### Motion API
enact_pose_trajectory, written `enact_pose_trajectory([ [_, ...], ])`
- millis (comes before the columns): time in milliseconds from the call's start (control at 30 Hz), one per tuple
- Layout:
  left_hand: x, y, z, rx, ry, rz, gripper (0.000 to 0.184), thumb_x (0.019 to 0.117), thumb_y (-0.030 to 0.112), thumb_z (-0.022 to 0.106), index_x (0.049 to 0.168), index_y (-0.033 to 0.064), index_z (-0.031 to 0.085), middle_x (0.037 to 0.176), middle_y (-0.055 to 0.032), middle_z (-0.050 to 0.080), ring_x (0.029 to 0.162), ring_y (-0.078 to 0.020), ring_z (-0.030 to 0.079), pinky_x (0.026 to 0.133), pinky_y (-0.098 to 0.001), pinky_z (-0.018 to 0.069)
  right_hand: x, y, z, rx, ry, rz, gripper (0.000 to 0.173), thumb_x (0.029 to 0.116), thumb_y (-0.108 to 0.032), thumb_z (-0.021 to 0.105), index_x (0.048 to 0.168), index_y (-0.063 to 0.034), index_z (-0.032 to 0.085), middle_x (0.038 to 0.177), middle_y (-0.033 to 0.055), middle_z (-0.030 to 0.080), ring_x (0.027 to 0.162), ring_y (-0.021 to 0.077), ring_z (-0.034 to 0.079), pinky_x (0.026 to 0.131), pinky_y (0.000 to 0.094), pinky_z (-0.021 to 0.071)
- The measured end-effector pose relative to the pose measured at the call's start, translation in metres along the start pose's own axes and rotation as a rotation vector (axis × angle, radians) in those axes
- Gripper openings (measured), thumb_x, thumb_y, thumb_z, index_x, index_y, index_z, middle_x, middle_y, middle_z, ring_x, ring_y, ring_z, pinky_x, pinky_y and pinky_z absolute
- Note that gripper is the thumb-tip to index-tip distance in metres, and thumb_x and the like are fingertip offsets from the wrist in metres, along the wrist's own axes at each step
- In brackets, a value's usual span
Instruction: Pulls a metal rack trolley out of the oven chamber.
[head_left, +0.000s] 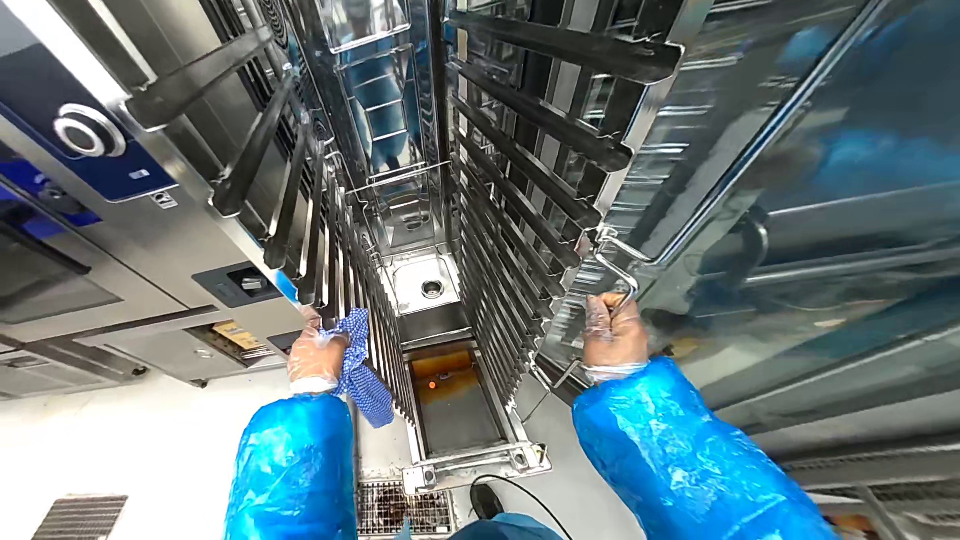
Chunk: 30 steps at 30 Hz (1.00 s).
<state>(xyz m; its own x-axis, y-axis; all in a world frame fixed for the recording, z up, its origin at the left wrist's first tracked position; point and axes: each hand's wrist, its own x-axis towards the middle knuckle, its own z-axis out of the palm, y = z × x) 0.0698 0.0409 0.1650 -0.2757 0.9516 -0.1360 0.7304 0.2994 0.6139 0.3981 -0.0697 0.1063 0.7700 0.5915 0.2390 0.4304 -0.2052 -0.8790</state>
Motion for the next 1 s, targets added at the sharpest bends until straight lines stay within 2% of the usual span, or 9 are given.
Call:
enact_pose_trajectory([
  [67, -0.002, -0.005, -0.004, 0.011, -0.002, 0.012, 0.047, 0.0945, 0.026, 0.073, 0.136, 0.0079, 0.062, 0.122, -0.024, 0.069, 0.12, -0.0428, 0.062, 0.101, -0.0667, 0.0437, -0.009, -0.002, -0.001, -0.015, 0.013, -0.009, 0.031, 0.1099, -0.023, 0.049, 0.118, 0.0061, 0.056, 0.086, 0.025, 0.061, 0.074, 0.0358, 0.06, 0.071, 0.0562, 0.0463],
  [167, -0.004, -0.015, -0.013, 0.025, -0.013, 0.025, 0.047, 0.095, 0.027, 0.073, 0.136, 0.0076, 0.062, 0.122, -0.0249, 0.068, 0.12, -0.0436, 0.062, 0.101, -0.0671, 0.0435, -0.026, -0.007, -0.004, -0.034, 0.02, -0.016, 0.031, 0.1097, -0.022, 0.049, 0.119, 0.0067, 0.056, 0.087, 0.0272, 0.062, 0.075, 0.0393, 0.061, 0.072, 0.0583, 0.0467],
  [300, -0.009, -0.026, -0.018, 0.018, -0.038, 0.088, 0.053, 0.0964, 0.032, 0.07, 0.143, 0.0099, 0.057, 0.124, -0.0267, 0.067, 0.12, -0.0477, 0.061, 0.099, -0.0713, 0.0435, -0.043, -0.022, -0.012, -0.07, -0.036, 0.065, 0.038, 0.1115, -0.024, 0.045, 0.131, 0.0084, 0.053, 0.108, 0.0354, 0.064, 0.101, 0.0493, 0.065, 0.09, 0.0649, 0.0476],
  [400, -0.008, -0.027, -0.024, -0.006, -0.082, 0.117, 0.059, 0.0966, 0.031, 0.068, 0.152, 0.0202, 0.049, 0.128, -0.0231, 0.067, 0.124, -0.0444, 0.06, 0.101, -0.0697, 0.0429, -0.045, -0.027, -0.009, -0.081, 0.017, 0.122, 0.041, 0.1113, -0.028, 0.045, 0.132, 0.0061, 0.054, 0.112, 0.0344, 0.065, 0.107, 0.0496, 0.064, 0.094, 0.065, 0.0467],
  [467, -0.01, -0.031, -0.025, 0.005, -0.094, 0.124, 0.063, 0.0972, 0.032, 0.067, 0.155, 0.0245, 0.045, 0.128, -0.0231, 0.067, 0.123, -0.0448, 0.06, 0.1, -0.07, 0.0433, -0.049, -0.029, -0.01, -0.068, 0.027, 0.141, 0.04, 0.1117, -0.028, 0.044, 0.132, 0.0054, 0.054, 0.11, 0.0333, 0.065, 0.106, 0.0478, 0.064, 0.093, 0.0636, 0.0468],
  [633, -0.009, -0.039, -0.031, 0.061, -0.088, 0.12, 0.059, 0.0959, 0.037, 0.07, 0.149, 0.0174, 0.053, 0.122, -0.0262, 0.068, 0.118, -0.0478, 0.062, 0.097, -0.0706, 0.0443, -0.061, -0.027, -0.007, -0.066, 0.072, 0.116, 0.039, 0.1115, -0.025, 0.046, 0.131, 0.008, 0.054, 0.109, 0.0347, 0.065, 0.103, 0.0488, 0.065, 0.092, 0.0637, 0.0471],
  [733, -0.004, -0.042, -0.026, 0.037, -0.076, 0.094, 0.059, 0.0947, 0.035, 0.072, 0.149, 0.0185, 0.053, 0.123, -0.0259, 0.068, 0.119, -0.0475, 0.061, 0.098, -0.071, 0.0439, -0.061, -0.026, -0.006, -0.066, 0.075, 0.097, 0.038, 0.1111, -0.023, 0.046, 0.129, 0.0093, 0.055, 0.109, 0.0347, 0.065, 0.104, 0.0481, 0.065, 0.093, 0.0627, 0.047],
  [867, -0.001, -0.038, -0.027, 0.037, -0.068, 0.058, 0.058, 0.0944, 0.032, 0.073, 0.146, 0.0154, 0.054, 0.124, -0.0248, 0.068, 0.121, -0.0459, 0.061, 0.1, -0.0695, 0.044, -0.06, -0.023, -0.006, -0.031, 0.028, 0.076, 0.036, 0.1111, -0.022, 0.046, 0.126, 0.01, 0.054, 0.1, 0.0328, 0.063, 0.091, 0.0451, 0.063, 0.085, 0.0617, 0.0476],
  [1000, -0.003, -0.035, -0.03, -0.006, -0.061, 0.031, 0.053, 0.0943, 0.026, 0.074, 0.142, 0.0095, 0.057, 0.125, -0.0259, 0.067, 0.122, -0.0449, 0.06, 0.102, -0.068, 0.0429, -0.067, -0.021, -0.007, -0.036, 0.034, 0.036, 0.032, 0.1103, -0.02, 0.047, 0.122, 0.0074, 0.056, 0.095, 0.0292, 0.064, 0.085, 0.0422, 0.064, 0.079, 0.0607, 0.049],
])
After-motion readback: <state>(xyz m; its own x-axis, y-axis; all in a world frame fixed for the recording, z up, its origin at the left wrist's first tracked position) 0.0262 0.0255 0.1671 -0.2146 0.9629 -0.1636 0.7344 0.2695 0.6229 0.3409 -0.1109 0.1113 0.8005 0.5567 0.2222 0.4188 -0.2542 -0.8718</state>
